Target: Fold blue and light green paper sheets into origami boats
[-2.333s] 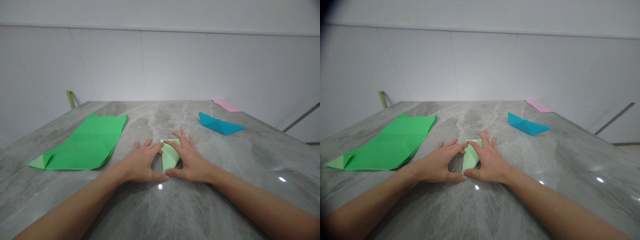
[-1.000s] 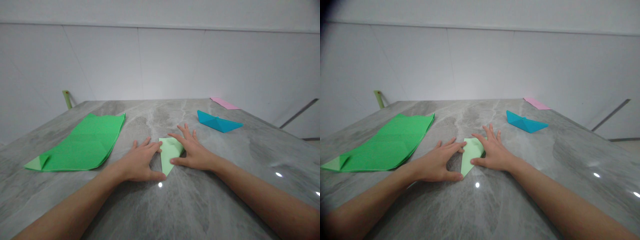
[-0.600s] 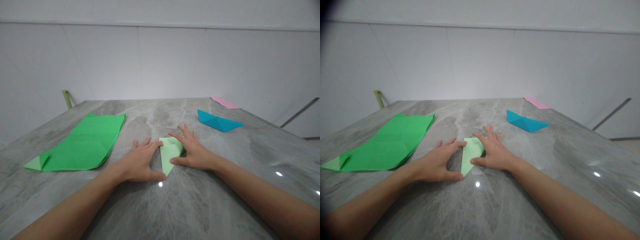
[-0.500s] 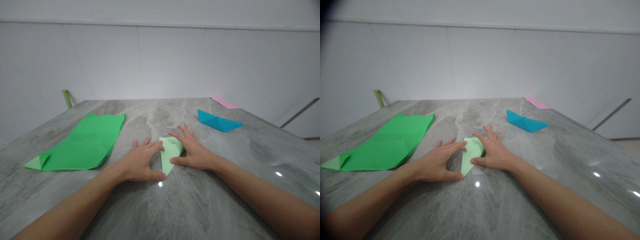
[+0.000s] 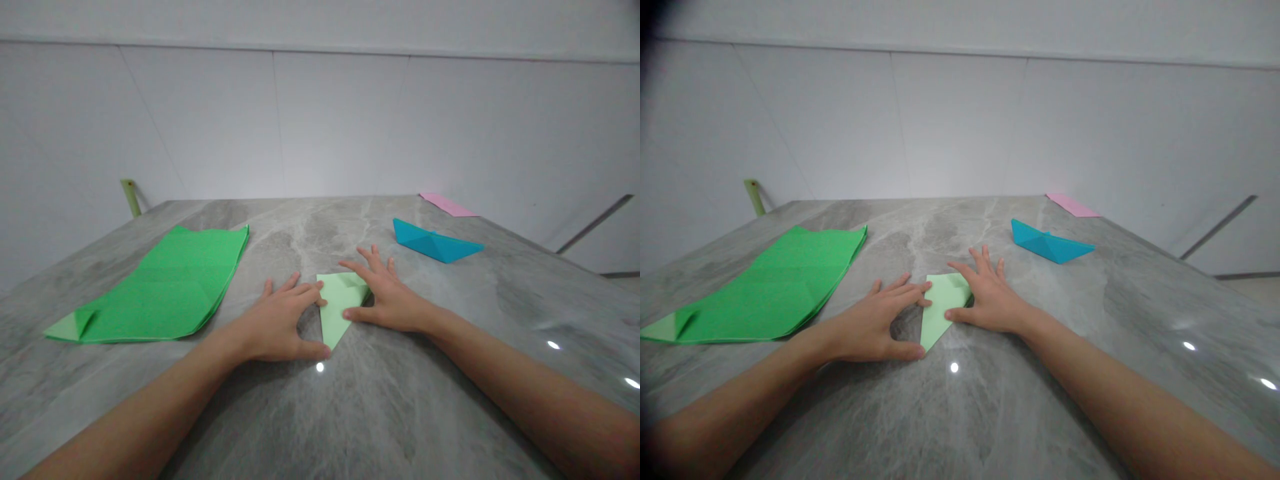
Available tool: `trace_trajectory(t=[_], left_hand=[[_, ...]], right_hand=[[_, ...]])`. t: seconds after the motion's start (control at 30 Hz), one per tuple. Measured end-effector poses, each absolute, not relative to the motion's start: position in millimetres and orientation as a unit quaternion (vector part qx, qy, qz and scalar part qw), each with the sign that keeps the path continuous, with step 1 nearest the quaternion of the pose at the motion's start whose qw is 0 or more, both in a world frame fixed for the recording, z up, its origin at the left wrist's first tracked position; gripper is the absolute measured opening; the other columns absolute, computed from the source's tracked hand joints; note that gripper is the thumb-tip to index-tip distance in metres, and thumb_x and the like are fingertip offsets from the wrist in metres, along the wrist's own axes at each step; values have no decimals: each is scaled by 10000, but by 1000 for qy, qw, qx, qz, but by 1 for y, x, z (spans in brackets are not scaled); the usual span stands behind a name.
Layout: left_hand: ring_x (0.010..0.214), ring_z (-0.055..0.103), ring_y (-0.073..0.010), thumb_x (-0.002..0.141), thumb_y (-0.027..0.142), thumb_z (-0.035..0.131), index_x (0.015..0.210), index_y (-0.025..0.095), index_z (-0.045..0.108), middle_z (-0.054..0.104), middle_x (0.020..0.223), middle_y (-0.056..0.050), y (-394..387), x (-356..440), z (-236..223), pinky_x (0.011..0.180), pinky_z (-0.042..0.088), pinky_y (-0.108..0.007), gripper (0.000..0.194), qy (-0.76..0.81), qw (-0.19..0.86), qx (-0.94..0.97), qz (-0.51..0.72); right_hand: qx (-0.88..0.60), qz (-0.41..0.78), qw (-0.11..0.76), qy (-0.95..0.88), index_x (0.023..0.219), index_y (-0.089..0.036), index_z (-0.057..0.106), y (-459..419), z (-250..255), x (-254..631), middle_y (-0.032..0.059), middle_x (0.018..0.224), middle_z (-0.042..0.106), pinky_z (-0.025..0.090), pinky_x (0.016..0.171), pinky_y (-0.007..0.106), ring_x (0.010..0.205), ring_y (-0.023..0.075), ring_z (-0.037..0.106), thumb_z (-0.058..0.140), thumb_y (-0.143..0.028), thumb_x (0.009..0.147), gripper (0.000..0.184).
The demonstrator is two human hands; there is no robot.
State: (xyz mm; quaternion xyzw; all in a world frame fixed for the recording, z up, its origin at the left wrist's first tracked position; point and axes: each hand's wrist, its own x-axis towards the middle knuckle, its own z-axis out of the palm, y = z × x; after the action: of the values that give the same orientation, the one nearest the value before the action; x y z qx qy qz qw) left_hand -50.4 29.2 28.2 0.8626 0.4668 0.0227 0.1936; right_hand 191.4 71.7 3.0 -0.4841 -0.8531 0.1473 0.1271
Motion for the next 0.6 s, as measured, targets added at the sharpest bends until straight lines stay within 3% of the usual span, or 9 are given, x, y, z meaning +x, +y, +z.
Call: trace_trajectory(t=[0.27, 0.43, 0.6], left_hand=[[1452, 119, -425, 713, 671, 631, 1348, 267, 499, 282, 1573, -79, 29, -51, 28, 1082, 73, -742, 763, 468, 196, 861, 20], [1452, 117, -427, 715, 680, 625, 1340, 270, 500, 284, 1573, -63, 29, -50, 29, 1061, 89, -766, 758, 466, 194, 863, 20], [1450, 124, -429, 714, 664, 637, 1320, 274, 509, 282, 1574, -56, 30, -48, 31, 1050, 100, -779, 731, 468, 193, 862, 16]], right_hand=[[-500, 148, 139, -842, 1477, -265, 337, 82, 0, 202, 189, 1599, 89, 39, 1059, 748, 1436, 449, -125, 686, -650, 694, 940], [-494, 117, 133, -851, 1491, -237, 311, 71, 5, 195, 205, 1596, 67, 5, 1089, 702, 1436, 426, -152, 671, -600, 744, 905], [-436, 113, 121, -884, 1513, -221, 261, 50, 7, 179, 203, 1602, 22, -30, 1079, 707, 1429, 441, -168, 673, -681, 690, 1029]])
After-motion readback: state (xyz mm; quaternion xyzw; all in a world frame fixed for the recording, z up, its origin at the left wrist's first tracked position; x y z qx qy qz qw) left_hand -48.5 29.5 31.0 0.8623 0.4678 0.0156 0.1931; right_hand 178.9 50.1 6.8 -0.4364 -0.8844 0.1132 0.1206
